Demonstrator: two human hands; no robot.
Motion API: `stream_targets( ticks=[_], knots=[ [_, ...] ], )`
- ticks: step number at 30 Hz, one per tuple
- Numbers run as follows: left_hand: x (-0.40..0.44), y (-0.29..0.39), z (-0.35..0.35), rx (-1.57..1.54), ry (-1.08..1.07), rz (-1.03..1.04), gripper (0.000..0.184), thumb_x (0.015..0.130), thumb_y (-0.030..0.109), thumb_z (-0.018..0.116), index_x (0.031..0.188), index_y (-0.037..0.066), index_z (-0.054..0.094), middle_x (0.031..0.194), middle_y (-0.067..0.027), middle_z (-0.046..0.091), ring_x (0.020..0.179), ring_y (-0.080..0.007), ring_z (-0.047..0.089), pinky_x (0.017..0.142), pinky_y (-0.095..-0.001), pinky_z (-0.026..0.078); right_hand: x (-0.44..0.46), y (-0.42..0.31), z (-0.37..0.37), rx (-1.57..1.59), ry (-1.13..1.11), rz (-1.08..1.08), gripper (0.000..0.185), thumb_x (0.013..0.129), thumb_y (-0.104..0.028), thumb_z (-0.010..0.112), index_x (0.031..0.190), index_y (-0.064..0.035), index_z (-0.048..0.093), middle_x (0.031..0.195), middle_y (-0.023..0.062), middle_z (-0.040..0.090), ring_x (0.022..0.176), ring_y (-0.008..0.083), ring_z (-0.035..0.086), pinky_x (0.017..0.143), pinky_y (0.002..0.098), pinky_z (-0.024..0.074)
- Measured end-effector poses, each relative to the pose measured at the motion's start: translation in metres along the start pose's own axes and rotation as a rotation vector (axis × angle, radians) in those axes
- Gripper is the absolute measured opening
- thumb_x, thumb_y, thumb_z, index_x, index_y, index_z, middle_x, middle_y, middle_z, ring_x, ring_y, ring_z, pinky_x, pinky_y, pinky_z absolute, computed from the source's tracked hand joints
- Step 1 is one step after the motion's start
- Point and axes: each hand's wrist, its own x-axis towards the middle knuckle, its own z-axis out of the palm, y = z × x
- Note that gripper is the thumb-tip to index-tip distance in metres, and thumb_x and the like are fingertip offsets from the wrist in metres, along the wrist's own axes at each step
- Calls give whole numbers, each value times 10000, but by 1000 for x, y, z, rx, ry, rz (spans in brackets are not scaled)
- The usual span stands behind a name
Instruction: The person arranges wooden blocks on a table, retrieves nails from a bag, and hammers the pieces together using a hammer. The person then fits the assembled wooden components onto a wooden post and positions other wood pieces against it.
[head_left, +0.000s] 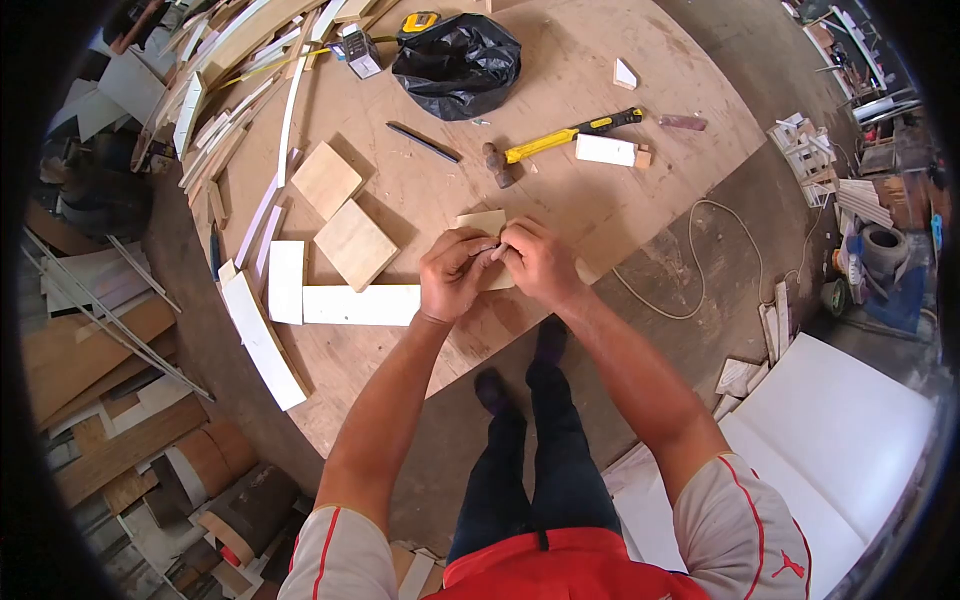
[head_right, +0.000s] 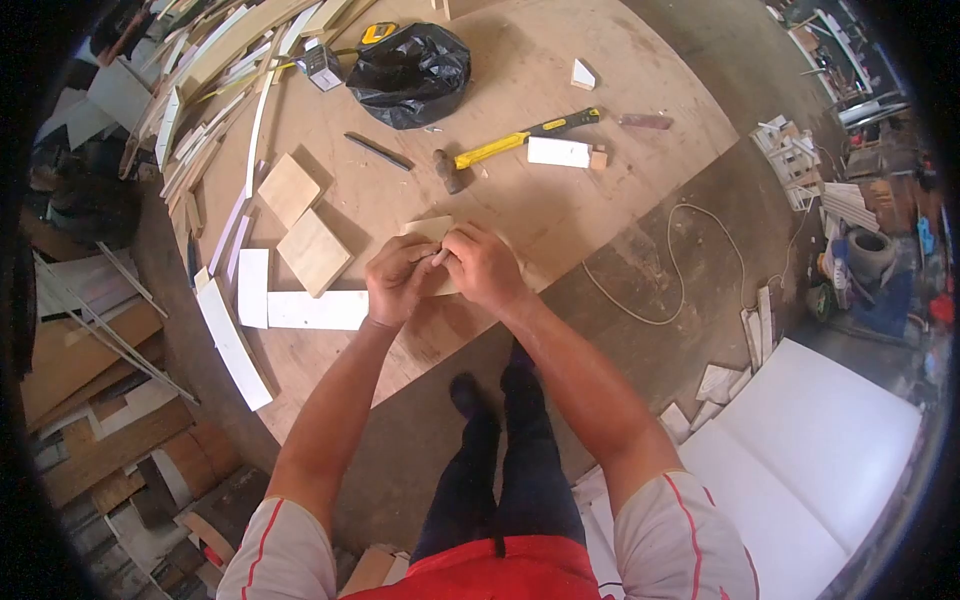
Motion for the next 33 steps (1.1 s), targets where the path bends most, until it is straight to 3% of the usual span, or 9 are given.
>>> stream_targets(
  ticks=[4,8,9,13,19,25,28,30,33],
  knots=[
    [0,-4,0,-15,2,7,161,853,-25,832,1010,2,807,1037,-148,766,962,-274,746,847,-361,603,1,5,-6,-28,-70,14,80,850,-49,717,856,-74,641,903,116,655,914,365,660,780,492,541],
    [2,-1,0,2,22,62,113,874,-26,817,978,-19,774,1035,-164,762,938,-288,746,823,-362,598,19,2,-43,-100,-195,-23,200,866,-181,805,1003,-79,701,1001,121,684,964,353,680,808,475,555],
    [1,-1,1,-4,34,59,119,866,-16,832,971,-14,776,1015,-156,762,926,-290,743,819,-366,597,27,16,-50,-215,-173,-73,332,856,-297,843,1071,-81,712,1037,123,693,984,359,686,814,479,566],
    [2,-2,2,-7,52,94,119,855,-8,849,947,-8,773,988,-145,758,901,-291,737,806,-366,595,88,60,-70,-626,-94,-88,324,913,-334,788,1114,-90,717,1113,106,708,1163,312,635,1012,495,497],
    [1,-5,3,-14,49,102,120,853,-1,852,944,-9,773,983,-143,754,893,-289,735,803,-367,594,121,107,-74,-975,-358,-267,302,949,-332,745,1127,-98,675,1044,80,736,1143,271,640,1010,481,471],
    [2,-7,4,2,66,142,112,856,2,844,943,-13,774,981,-150,751,895,-296,732,806,-378,592,119,47,-84,-887,-297,-103,270,975,-308,729,1120,-121,599,864,96,734,910,317,718,851,510,514],
    [2,-8,5,-8,69,149,116,851,-1,842,944,-14,775,983,-154,751,895,-304,730,809,-379,590,99,-18,-97,-715,-294,351,293,1011,-262,692,1237,-103,593,940,145,743,940,385,715,800,544,526],
    [2,-9,5,-11,71,151,115,847,-7,840,941,-14,774,982,-155,748,891,-307,728,807,-379,589,47,-9,-100,-440,-157,218,388,1037,-217,645,1392,-90,556,1085,228,736,1043,451,697,846,567,536],
    [2,-9,6,-6,68,144,112,845,-16,836,935,-13,769,982,-156,745,889,-313,725,804,-380,588,-14,-40,-102,-152,-117,321,457,1039,-139,625,1481,-57,541,1240,289,691,1133,489,673,936,542,541]
  ],
)
